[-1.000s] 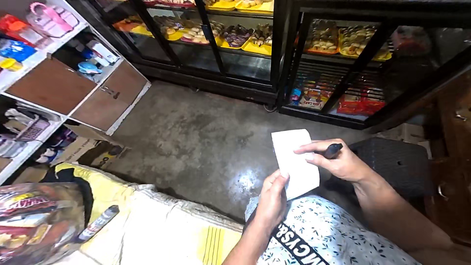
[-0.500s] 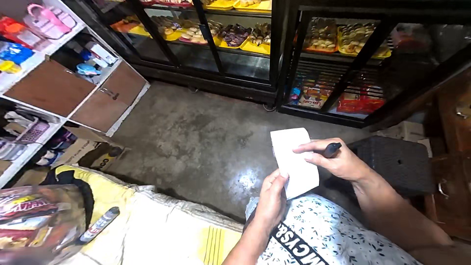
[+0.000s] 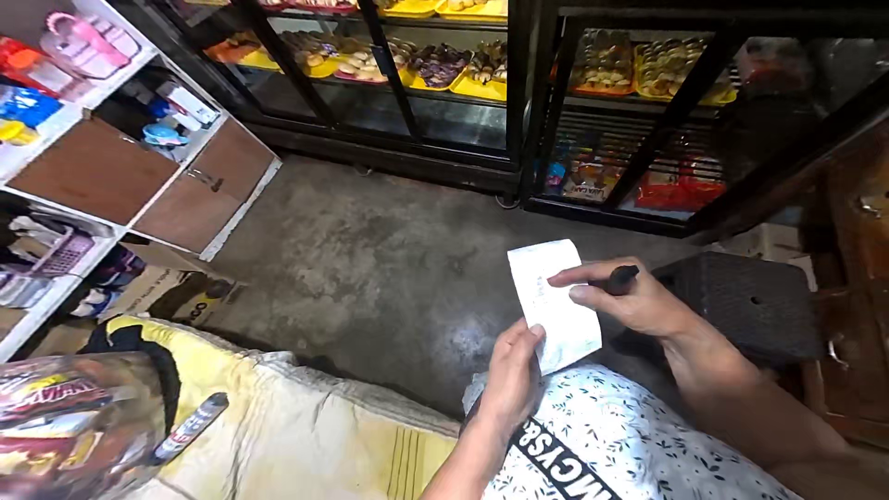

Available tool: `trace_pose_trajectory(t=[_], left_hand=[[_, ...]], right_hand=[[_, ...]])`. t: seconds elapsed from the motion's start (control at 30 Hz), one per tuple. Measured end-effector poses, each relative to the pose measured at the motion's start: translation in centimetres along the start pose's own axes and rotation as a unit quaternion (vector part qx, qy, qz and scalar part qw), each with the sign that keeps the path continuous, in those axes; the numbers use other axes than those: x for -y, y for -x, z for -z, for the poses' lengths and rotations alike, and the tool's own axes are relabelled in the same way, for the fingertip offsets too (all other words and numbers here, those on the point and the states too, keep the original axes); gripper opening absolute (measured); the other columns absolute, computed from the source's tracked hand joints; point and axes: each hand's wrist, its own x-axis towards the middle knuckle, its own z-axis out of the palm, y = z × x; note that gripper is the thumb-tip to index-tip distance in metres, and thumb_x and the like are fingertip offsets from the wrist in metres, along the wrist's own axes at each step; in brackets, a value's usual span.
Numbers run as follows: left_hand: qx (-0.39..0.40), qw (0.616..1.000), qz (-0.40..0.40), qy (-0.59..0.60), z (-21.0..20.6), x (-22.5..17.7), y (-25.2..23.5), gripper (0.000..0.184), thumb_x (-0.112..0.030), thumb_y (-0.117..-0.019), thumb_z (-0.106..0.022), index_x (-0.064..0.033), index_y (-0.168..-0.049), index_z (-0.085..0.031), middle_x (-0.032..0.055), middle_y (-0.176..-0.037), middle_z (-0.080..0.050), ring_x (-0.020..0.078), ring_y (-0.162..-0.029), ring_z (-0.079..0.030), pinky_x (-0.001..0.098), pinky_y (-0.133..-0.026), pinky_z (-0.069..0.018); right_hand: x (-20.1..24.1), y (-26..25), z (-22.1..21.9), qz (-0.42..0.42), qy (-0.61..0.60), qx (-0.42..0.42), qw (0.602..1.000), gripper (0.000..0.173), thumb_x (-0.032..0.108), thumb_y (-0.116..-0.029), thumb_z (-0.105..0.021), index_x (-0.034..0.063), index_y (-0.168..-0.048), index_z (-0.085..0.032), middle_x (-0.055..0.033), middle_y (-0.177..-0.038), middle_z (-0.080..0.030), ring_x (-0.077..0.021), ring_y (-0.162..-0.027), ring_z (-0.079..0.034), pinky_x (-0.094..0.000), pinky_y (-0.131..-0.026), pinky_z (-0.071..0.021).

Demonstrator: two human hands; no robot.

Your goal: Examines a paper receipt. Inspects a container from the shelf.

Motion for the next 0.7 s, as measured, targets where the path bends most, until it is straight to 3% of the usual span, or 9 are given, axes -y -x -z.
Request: trace_pose_trajectory(t=[0.7], left_hand=[[-0.017, 1.000, 0.007, -0.006, -0.21, 0.12, 0.45, 0.030, -0.008, -0.1034, -0.035, -0.0024, -0.108, -0.064, 0.0027, -0.092, -0.075, 0.0107, -0.085, -0.073, 0.0319, -0.083, -0.0613]], right_hand=[[0.23, 0.43, -0.34, -0.002, -0.002, 0.002, 1.000, 0.019, 0.010, -0.0952, -0.064, 0.0029, -0.109, -0.075, 0.0071, -0.099, -0.074, 0.0071, -0.082, -0.063, -0.0124, -0.074, -0.0533]])
